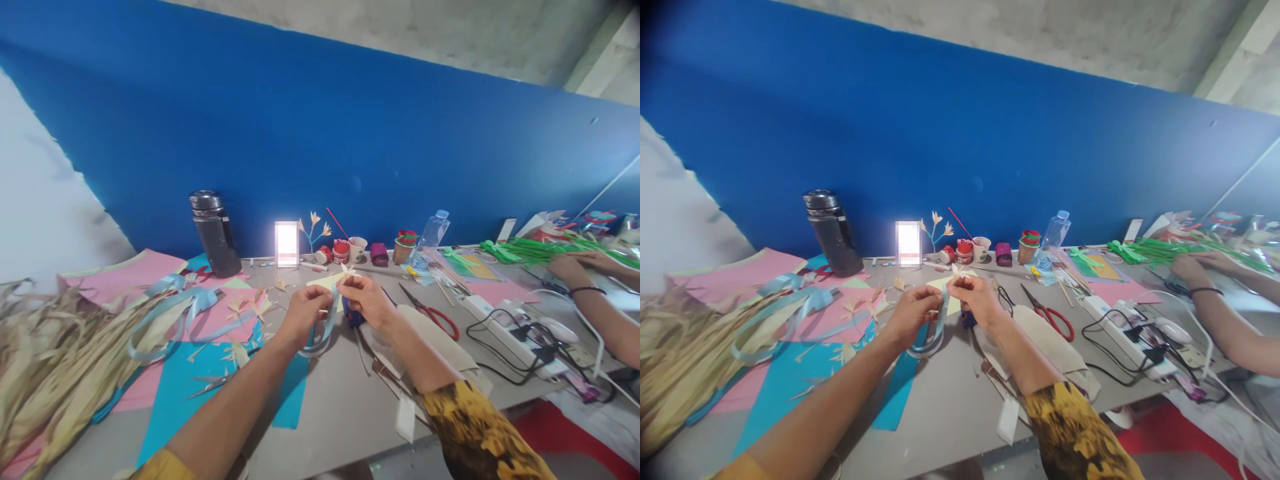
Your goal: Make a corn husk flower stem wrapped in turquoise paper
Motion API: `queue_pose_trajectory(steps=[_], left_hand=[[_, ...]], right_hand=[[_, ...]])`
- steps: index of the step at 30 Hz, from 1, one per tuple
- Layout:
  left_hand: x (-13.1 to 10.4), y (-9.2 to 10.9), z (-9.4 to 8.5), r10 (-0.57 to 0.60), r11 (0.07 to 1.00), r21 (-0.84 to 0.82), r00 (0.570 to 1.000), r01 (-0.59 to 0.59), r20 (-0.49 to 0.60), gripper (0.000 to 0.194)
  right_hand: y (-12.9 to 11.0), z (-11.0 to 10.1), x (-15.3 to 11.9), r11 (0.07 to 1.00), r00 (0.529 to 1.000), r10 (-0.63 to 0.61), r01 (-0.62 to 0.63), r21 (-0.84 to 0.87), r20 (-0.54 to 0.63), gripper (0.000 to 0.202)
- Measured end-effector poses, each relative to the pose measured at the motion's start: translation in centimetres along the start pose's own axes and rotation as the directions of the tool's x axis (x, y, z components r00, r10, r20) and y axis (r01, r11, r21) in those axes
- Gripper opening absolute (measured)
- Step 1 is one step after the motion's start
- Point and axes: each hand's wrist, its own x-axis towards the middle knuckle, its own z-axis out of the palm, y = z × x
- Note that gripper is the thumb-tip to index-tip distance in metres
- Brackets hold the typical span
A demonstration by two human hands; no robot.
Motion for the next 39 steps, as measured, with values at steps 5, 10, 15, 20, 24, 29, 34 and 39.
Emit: queue_pose_trajectory(steps=[5, 10, 15, 20, 24, 29, 34, 39], left_hand=[[-0.1, 0.2, 0.2, 0.007, 0.997, -0.072, 0.999, -0.004, 0.042, 0.029], [0.2, -0.2, -0.1, 0.050, 0.995, -0.089, 0.998, -0.046, 0.050, 0.030], [0.5, -0.3, -0.4, 0.106, 0.993, -0.058, 0.992, -0.103, 0.064, 0.029], [0.8, -0.2, -0.8, 0.217, 0.974, 0.076, 0.975, -0.213, -0.044, 0.025], [1.2, -0.5, -1.1, 0.278, 0.952, 0.158, 0.956, -0.263, -0.088, 0.024], [1.3, -0.4, -1.2, 0.271, 0.956, 0.146, 0.956, -0.254, -0.116, 0.022], [1.6, -0.6, -1.6, 0.274, 0.956, 0.151, 0.951, -0.253, -0.142, 0.023], [2.3, -0.9, -2.1, 0.240, 0.970, 0.093, 0.952, -0.226, -0.189, 0.027]], right_hand=[[0.8, -0.2, 0.3, 0.988, 0.996, -0.057, 0.047, -0.145, -0.065, 0.030], [0.5, 0.1, 0.1, 0.988, 0.995, -0.089, 0.082, -0.131, -0.044, 0.028], [0.3, -1.2, 0.7, 0.959, 0.993, -0.091, 0.068, -0.274, -0.072, 0.025], [-0.6, -6.1, 2.1, 0.529, 0.935, -0.252, -0.082, -0.845, -0.249, 0.013], [-1.6, -8.8, 2.0, 0.217, 0.981, -0.024, -0.183, -0.959, -0.193, 0.014], [-1.7, -7.9, 1.3, 0.131, 0.960, 0.280, -0.026, -0.991, 0.012, 0.023], [-0.9, -6.6, 1.1, 0.052, 0.963, 0.267, 0.004, -0.999, 0.017, 0.052], [-0.6, -6.9, 1.3, 0.100, 0.975, 0.207, 0.062, -0.993, 0.082, 0.036]])
